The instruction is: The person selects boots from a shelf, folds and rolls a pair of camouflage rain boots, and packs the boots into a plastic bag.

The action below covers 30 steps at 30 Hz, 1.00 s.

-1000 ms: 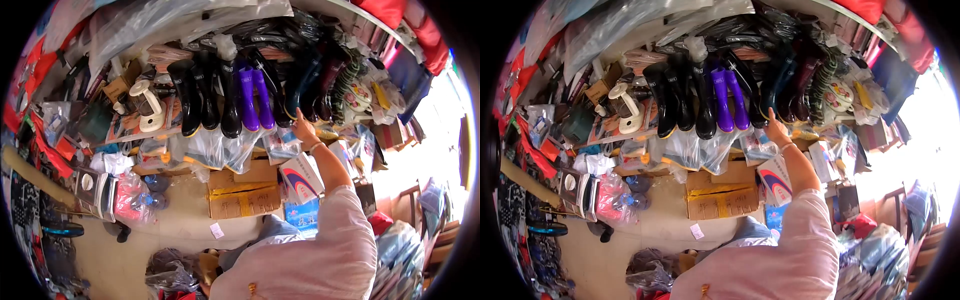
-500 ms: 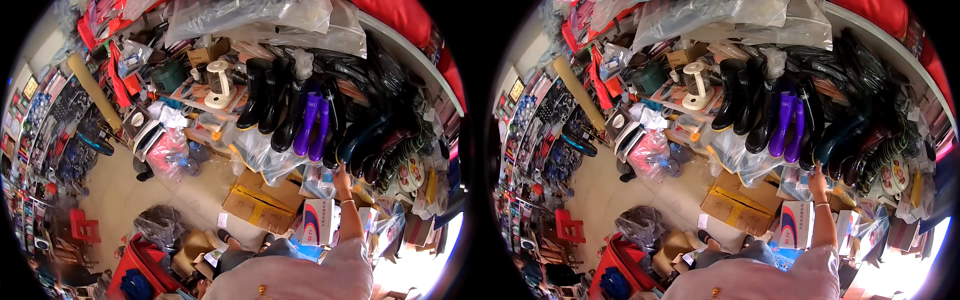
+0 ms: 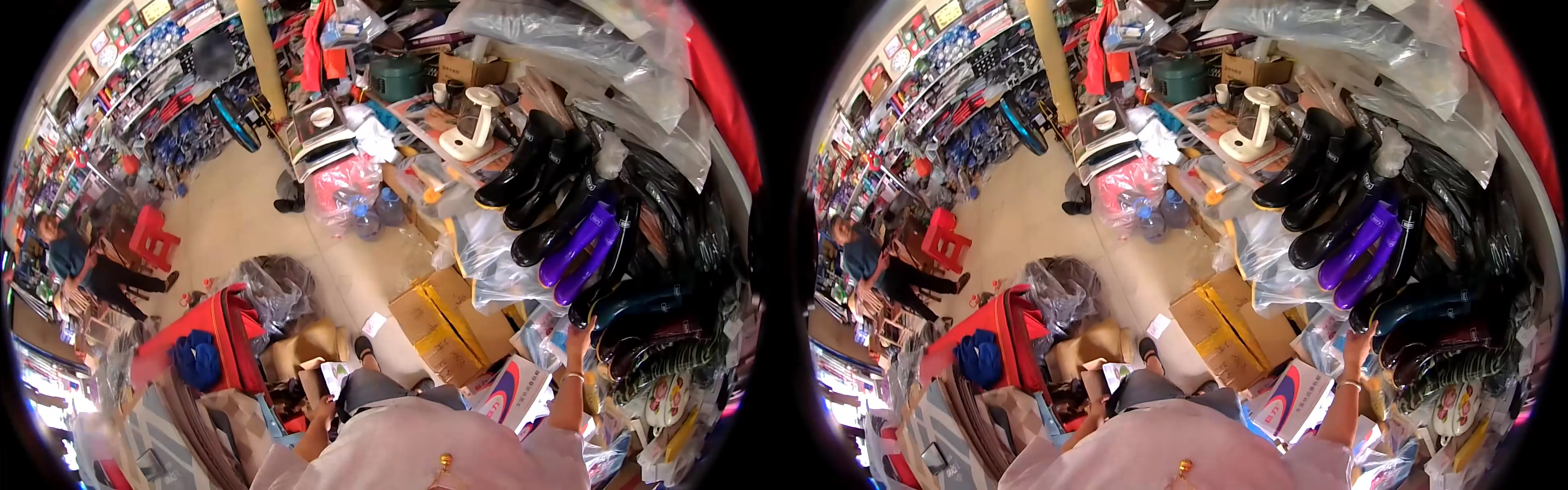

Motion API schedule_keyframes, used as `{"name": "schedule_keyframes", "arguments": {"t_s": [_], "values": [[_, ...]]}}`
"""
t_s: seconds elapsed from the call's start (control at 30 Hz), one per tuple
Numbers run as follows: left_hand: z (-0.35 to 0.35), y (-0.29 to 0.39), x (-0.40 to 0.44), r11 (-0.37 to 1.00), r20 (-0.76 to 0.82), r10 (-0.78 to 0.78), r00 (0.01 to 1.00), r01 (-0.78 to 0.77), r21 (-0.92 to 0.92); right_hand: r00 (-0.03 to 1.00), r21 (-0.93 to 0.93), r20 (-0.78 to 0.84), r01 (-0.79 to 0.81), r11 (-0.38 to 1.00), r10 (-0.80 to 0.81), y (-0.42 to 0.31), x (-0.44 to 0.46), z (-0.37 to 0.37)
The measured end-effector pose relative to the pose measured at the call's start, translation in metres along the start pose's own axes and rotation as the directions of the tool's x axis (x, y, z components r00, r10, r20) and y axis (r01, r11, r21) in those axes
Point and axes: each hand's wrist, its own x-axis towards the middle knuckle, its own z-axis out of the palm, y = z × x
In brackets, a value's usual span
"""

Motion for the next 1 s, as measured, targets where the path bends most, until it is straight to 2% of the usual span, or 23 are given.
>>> {"name": "schedule_keyframes", "arguments": {"t_s": [0.03, 0.07, 0.13, 0.17, 0.2, 0.23, 0.27, 0.3, 0.33, 0.37, 0.4, 0.43, 0.47, 0.53, 0.6, 0.67, 0.73, 0.83, 0.87, 0.93, 0.97, 1.0], "values": [[0.000, 0.007, -0.006, 0.992, -0.048, 0.021, 0.999, -0.015, 0.128, 1.000, -0.052, 0.024, -0.014, 0.999, 0.015, 0.001, 0.004, 0.001], [0.004, 0.026, -0.026, 0.998, -0.097, -0.063, 0.993, 0.066, 0.021, 0.999, -0.055, 0.033, 0.001, 0.999, 0.001, 0.001, 0.011, -0.001], [-0.003, 0.051, -0.050, 0.987, 0.006, -0.162, 0.987, 0.162, -0.009, 0.997, 0.190, -0.011, -0.071, 0.979, 0.075, -0.005, 0.012, -0.003], [0.001, 0.060, -0.065, 0.974, -0.050, -0.207, 0.977, 0.201, -0.104, 0.998, 0.018, -0.056, -0.004, 1.000, 0.005, 0.052, 0.027, 0.033], [0.006, 0.067, -0.079, 0.974, -0.116, -0.189, 0.975, 0.172, -0.147, 0.997, 0.108, -0.081, 0.021, 0.994, -0.013, 0.047, 0.026, 0.036], [0.008, 0.042, -0.073, 0.956, -0.111, -0.283, 0.953, 0.272, -0.107, 0.994, 0.195, -0.106, 0.050, 0.980, -0.030, 0.050, 0.024, 0.037], [0.011, 0.034, -0.079, 0.986, -0.147, -0.155, 0.977, 0.144, -0.086, 0.997, 0.168, -0.070, -0.025, 0.985, 0.037, 0.037, 0.021, 0.029], [0.009, 0.026, -0.078, 0.991, -0.093, -0.122, 0.988, 0.117, -0.061, 0.994, 0.137, -0.034, -0.098, 0.986, 0.103, 0.016, 0.016, 0.017], [0.013, 0.018, -0.073, 0.977, -0.097, -0.198, 0.975, 0.189, -0.095, 0.988, -0.048, -0.134, 0.075, 0.996, -0.080, 0.074, 0.035, 0.050], [0.018, 0.020, -0.079, 0.973, -0.160, -0.231, 0.960, 0.226, -0.051, 0.997, 0.153, -0.023, -0.068, 0.986, 0.072, 0.028, 0.010, 0.032], [0.020, 0.002, -0.069, 0.988, -0.108, -0.154, 0.982, 0.153, -0.020, 0.987, -0.067, -0.090, 0.124, 0.990, -0.130, 0.080, 0.031, 0.051], [0.022, -0.002, -0.063, 0.985, -0.100, -0.169, 0.980, 0.171, 0.004, 0.998, 0.007, -0.017, -0.056, 0.998, 0.056, 0.046, 0.021, 0.030], [0.026, -0.005, -0.061, 0.981, -0.085, -0.186, 0.979, 0.189, 0.034, 0.997, 0.105, -0.019, -0.078, 0.991, 0.080, 0.045, 0.022, 0.027], [0.033, -0.008, -0.059, 0.984, -0.096, -0.175, 0.980, 0.177, 0.013, 0.998, -0.056, -0.031, -0.051, 0.997, 0.050, 0.062, 0.028, 0.038], [0.034, -0.013, -0.045, 0.988, -0.096, -0.151, 0.984, 0.153, 0.012, 0.999, -0.090, -0.011, -0.034, 0.995, 0.033, 0.057, 0.019, 0.041], [0.041, -0.020, -0.032, 0.981, -0.113, -0.192, 0.975, 0.194, 0.007, 1.000, -0.131, 0.002, -0.017, 0.991, 0.017, 0.065, 0.021, 0.044], [0.040, -0.002, -0.039, 0.985, -0.095, -0.174, 0.980, 0.173, -0.021, 0.999, -0.044, 0.009, 0.037, 0.998, -0.037, 0.085, 0.025, 0.051], [0.041, 0.018, -0.043, 0.978, -0.079, -0.194, 0.978, 0.187, -0.090, 0.995, -0.033, 0.094, -0.029, 0.999, 0.032, 0.089, 0.021, 0.052], [0.041, 0.021, -0.042, 0.979, -0.074, -0.191, 0.979, 0.185, -0.082, 0.995, -0.035, 0.088, -0.037, 0.999, 0.040, 0.084, 0.018, 0.049], [0.042, 0.010, -0.029, 0.995, -0.108, -0.103, 0.989, 0.103, -0.003, 0.987, 0.112, 0.125, -0.114, 0.987, 0.100, 0.078, 0.010, 0.040], [0.041, 0.015, -0.030, 0.995, -0.103, -0.100, 0.990, 0.102, 0.008, 0.991, 0.217, 0.112, -0.096, 0.972, 0.073, 0.087, 0.008, 0.045], [0.041, 0.022, -0.030, 0.993, -0.060, -0.102, 0.993, 0.105, 0.059, 0.991, 0.213, 0.106, -0.106, 0.971, 0.085, 0.083, 0.000, 0.039]]}}
